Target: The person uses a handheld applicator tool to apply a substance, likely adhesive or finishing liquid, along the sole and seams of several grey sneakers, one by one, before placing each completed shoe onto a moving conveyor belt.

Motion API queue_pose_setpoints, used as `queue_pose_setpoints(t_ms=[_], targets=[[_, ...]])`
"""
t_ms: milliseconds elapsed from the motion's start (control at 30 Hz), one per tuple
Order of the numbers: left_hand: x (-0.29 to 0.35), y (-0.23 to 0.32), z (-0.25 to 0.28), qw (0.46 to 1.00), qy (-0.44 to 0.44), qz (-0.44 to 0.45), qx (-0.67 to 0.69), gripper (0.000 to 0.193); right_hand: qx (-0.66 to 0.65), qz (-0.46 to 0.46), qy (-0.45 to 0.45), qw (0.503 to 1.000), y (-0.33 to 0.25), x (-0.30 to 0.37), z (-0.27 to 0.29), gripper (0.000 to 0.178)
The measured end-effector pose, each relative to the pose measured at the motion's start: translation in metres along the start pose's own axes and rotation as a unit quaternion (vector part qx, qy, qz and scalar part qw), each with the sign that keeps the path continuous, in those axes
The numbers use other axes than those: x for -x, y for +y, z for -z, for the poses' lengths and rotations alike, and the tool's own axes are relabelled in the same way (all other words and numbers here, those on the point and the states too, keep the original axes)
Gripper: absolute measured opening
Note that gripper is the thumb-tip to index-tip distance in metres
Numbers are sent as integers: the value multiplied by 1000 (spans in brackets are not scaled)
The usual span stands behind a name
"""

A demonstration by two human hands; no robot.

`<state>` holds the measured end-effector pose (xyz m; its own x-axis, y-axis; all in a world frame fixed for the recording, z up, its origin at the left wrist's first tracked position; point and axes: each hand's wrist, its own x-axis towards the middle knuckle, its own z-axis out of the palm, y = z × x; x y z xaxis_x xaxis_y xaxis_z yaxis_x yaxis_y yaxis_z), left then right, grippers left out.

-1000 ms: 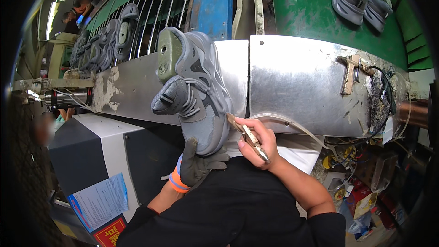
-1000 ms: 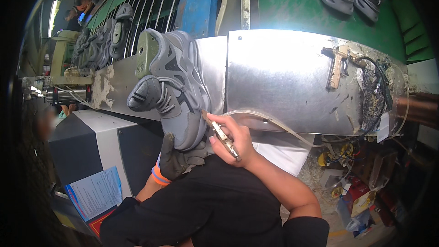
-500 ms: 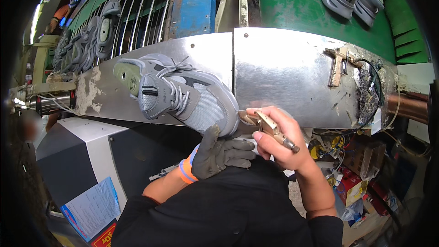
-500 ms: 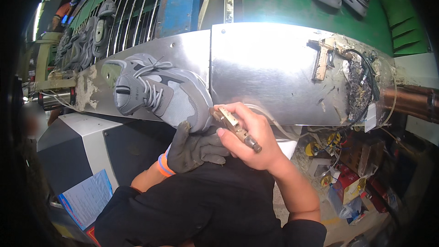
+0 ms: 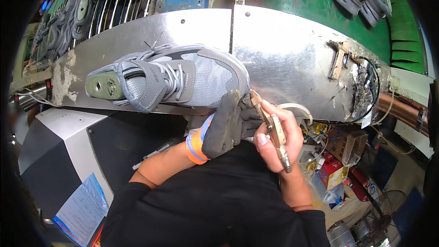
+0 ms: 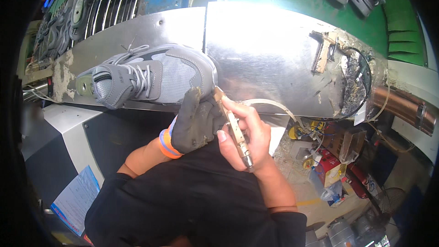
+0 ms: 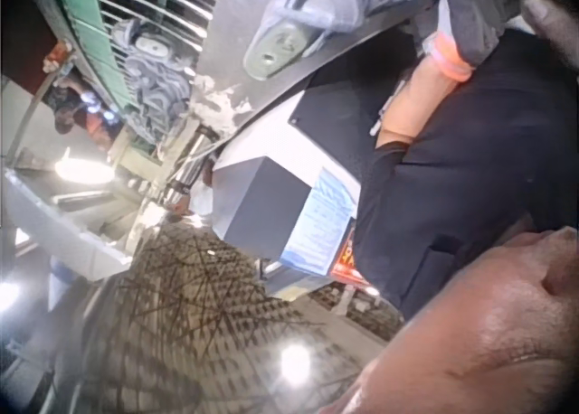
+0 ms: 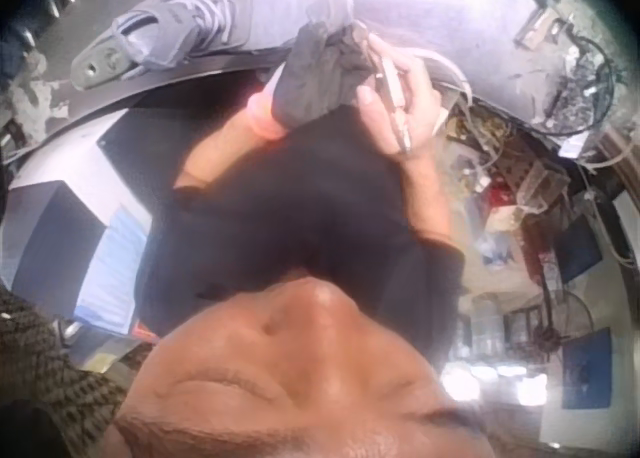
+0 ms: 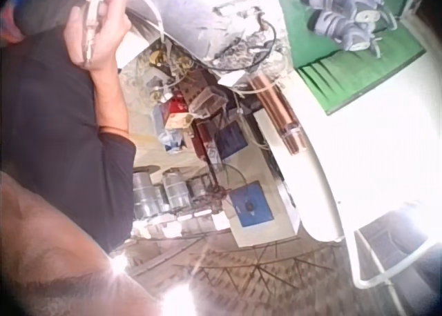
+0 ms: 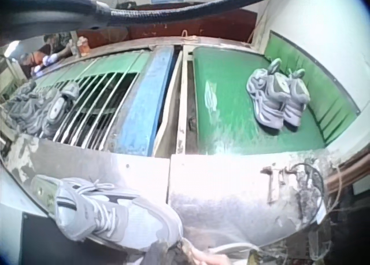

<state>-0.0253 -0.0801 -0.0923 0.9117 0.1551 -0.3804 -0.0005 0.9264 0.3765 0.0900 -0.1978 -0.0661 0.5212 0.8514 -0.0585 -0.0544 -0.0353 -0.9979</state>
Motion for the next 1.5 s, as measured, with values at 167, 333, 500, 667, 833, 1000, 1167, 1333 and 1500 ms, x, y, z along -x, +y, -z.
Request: queue_pose_setpoints(t_ms=[167, 333, 500, 667, 833, 1000, 1167, 1333, 1500], targets=[[-12, -12, 27, 992, -28, -16, 124, 46, 84, 117, 42, 989, 28, 4, -12, 51], [-27, 17, 13, 991, -121, -52, -12, 39, 76, 90, -53, 992, 32, -17, 14, 50], [85, 109, -21, 714, -86, -123, -684, 72, -30, 81, 46, 995, 29, -25, 73, 52], [152, 181, 18, 621, 214, -496, -568, 97, -56, 119, 194, 972, 31, -28, 119, 56], [152, 161, 17, 545, 232, -155, -791, 88, -165, 150, 259, 940, 43, -25, 135, 51], [145, 137, -1, 551, 308, -207, -747, 62, -125, 145, 234, 953, 54, -23, 142, 47], [35, 162, 2, 799, 241, -283, -473, 31, -99, 150, 225, 958, 51, -25, 147, 47], [-192, 185, -77, 806, 161, -360, -441, 41, -100, 142, 214, 961, 45, -26, 149, 48], [-360, 152, -166, 518, 236, -286, -771, 67, -146, 113, 255, 949, 43, -27, 141, 52]])
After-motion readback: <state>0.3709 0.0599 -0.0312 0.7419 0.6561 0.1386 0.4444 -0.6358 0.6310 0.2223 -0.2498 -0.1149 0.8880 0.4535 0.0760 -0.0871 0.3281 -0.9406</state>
